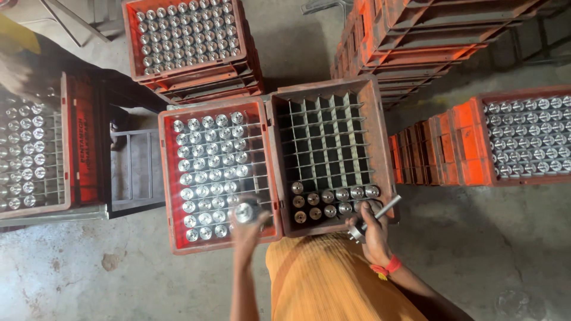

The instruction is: The person moves a crate of metal balls to a workstation and uses a magnetic tool to transfer the balls one by one into a grid crate. The person continues transferring until the grid crate is filled.

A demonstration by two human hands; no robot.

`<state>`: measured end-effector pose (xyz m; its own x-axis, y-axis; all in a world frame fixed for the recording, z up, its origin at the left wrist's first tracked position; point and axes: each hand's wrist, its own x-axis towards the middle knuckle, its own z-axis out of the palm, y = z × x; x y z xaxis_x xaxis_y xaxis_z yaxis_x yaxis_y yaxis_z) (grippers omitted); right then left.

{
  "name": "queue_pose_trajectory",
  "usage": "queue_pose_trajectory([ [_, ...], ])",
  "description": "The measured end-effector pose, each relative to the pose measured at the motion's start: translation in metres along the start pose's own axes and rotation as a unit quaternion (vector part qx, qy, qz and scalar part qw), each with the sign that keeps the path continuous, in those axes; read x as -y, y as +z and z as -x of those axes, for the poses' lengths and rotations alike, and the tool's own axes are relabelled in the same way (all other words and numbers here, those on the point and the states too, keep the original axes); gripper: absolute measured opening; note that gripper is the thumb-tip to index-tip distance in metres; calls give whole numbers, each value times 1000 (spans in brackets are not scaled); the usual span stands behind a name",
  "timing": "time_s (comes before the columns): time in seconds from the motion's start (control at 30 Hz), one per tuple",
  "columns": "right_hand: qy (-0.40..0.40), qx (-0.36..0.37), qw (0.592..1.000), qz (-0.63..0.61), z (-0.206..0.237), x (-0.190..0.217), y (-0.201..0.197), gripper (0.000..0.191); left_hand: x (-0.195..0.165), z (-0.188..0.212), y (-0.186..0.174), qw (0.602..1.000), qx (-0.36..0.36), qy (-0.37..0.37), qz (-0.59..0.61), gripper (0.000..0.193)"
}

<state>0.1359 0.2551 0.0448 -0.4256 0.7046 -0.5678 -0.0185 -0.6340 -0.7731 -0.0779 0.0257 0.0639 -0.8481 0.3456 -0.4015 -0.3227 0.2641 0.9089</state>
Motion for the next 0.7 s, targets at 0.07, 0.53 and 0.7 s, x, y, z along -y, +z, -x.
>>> queue_pose_trajectory([
  [0.07, -17, 67, 998, 10, 5, 9, 12, 20, 4, 5, 42, 995, 64, 42, -69, 29],
  [0.53, -121, 153, 980, 30, 18, 51, 41, 27, -65, 87, 156, 961, 197, 13, -195, 36],
  [0.7, -177, 214, 958, 70, 16, 43, 20, 28, -59, 88, 159, 944, 245, 9, -222, 37],
])
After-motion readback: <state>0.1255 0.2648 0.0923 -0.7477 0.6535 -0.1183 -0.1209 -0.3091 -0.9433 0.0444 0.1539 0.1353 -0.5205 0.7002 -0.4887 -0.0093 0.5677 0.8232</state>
